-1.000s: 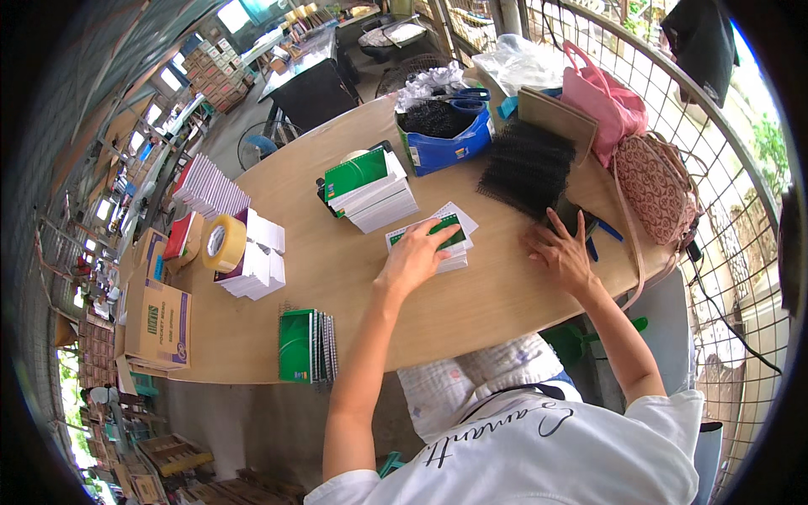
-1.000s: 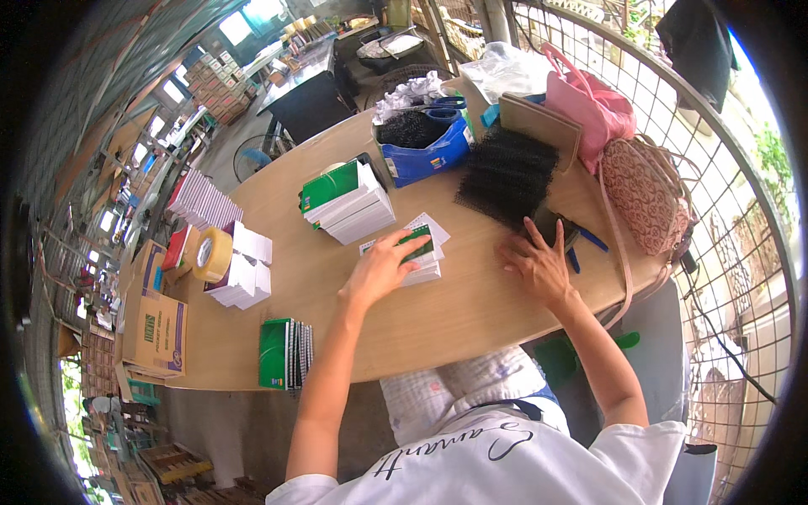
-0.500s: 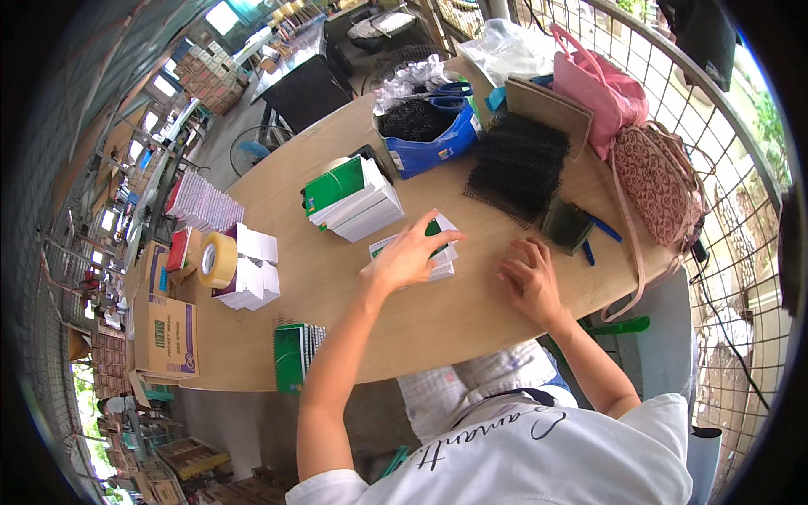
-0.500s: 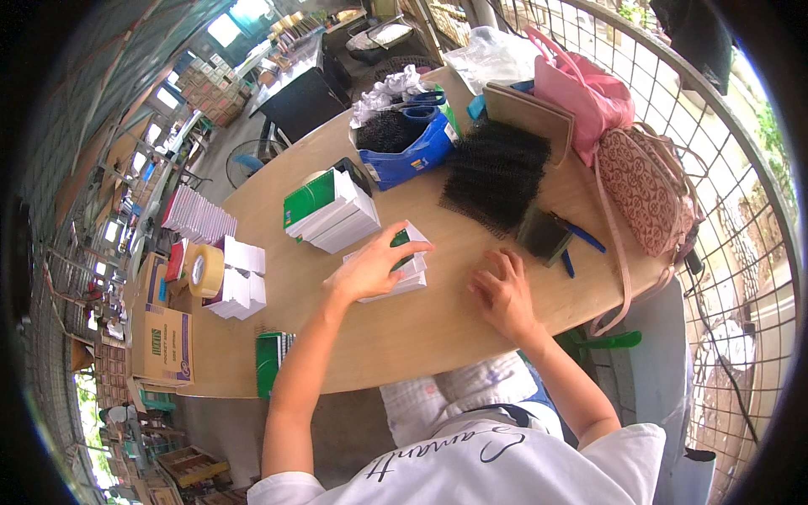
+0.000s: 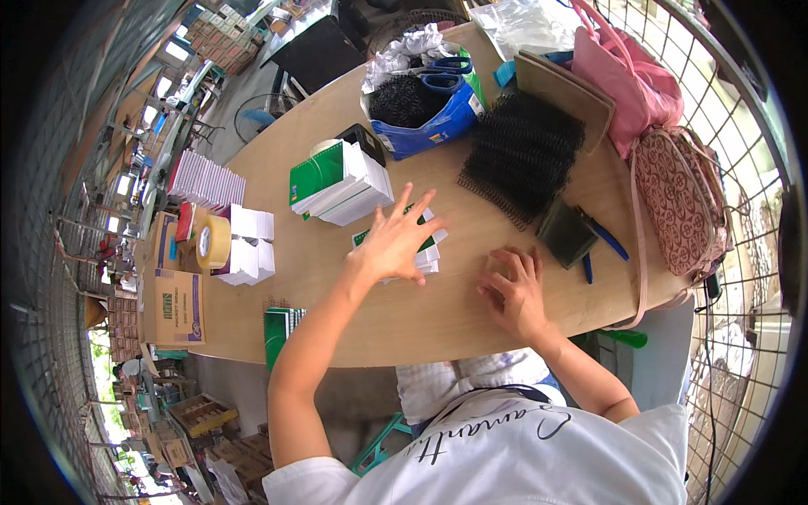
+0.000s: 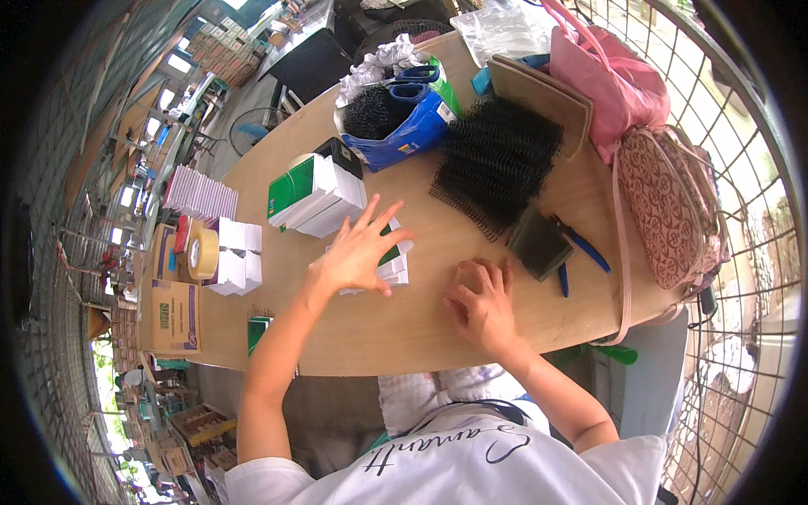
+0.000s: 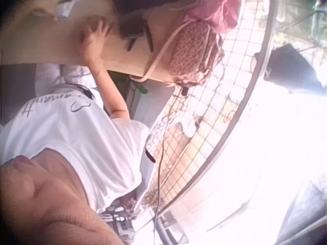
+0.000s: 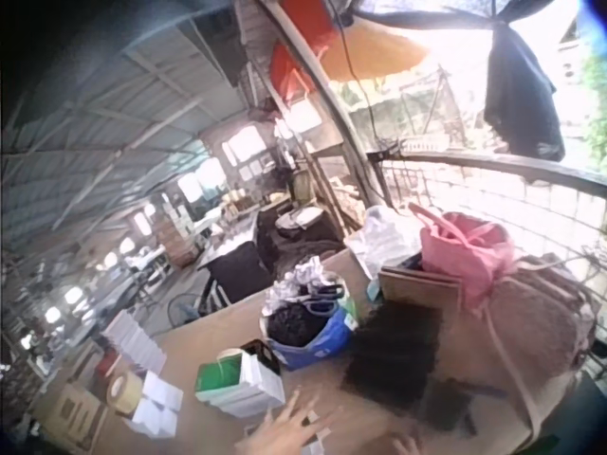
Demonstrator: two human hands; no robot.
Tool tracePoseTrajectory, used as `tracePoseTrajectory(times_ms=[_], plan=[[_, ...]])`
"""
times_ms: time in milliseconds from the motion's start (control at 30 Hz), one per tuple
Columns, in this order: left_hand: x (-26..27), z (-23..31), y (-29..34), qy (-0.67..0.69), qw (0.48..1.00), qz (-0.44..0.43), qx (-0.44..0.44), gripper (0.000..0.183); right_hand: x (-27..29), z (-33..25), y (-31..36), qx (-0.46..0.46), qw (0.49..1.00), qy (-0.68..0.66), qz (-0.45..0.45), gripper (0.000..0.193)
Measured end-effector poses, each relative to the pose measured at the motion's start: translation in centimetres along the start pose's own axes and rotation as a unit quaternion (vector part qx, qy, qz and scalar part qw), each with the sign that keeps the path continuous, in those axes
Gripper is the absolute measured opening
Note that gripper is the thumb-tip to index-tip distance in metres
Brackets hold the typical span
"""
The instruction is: The person threads a plastic spiral coil through the holes of a notebook and then uses pliers to trim and bend the ends of the coil.
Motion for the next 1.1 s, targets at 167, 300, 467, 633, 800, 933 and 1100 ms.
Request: tracePoseTrajectory(times_ms=[167,300,467,633,800,933,1100], plan=[[-0.1,-0.2,0.7,0.122,0.992,0.010,0.009,0.077,0.2,0.0,-0.1,-0.005,1.000,-0.015,-0.003,0.014],[0.4,0.9,1.2,0.065,0.994,0.088,-0.029,0.065,0.6,-0.2,-0.2,-0.006,1.000,-0.020,-0.003,0.013],[-0.6,-1.2,1.1,0.189,0.978,0.061,-0.059,0.066,0.4,-0.2,-0.2,-0.009,1.000,-0.024,0.006,0.013],[-0.9,-0.5,1.3,0.130,0.989,0.034,-0.060,0.050,0.2,-0.2,-0.1,-0.007,1.000,-0.017,0.025,0.013],[-1.0,-2.2,1.5,0.202,0.973,0.036,-0.106,0.051,0.1,0.3,-0.1,0.001,0.999,-0.018,0.049,0.015],[-1.0,-2.6,1.7,0.218,0.968,0.039,-0.118,0.052,-0.1,0.1,-0.1,0.011,0.997,0.001,0.078,0.016],[-1.1,-2.4,1.9,0.206,0.969,0.061,-0.126,0.053,-0.1,-0.1,0.1,0.026,0.996,0.010,0.088,0.019]])
Point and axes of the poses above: each hand's wrist, its own y-axis away from the middle knuckle, its own x-axis out of the back of the hand, z = x × y, the point moved 3 cm from there along -y, towards the middle knuckle, and after that the axes turned 4 degrees about -x, right-handed, at the moved point
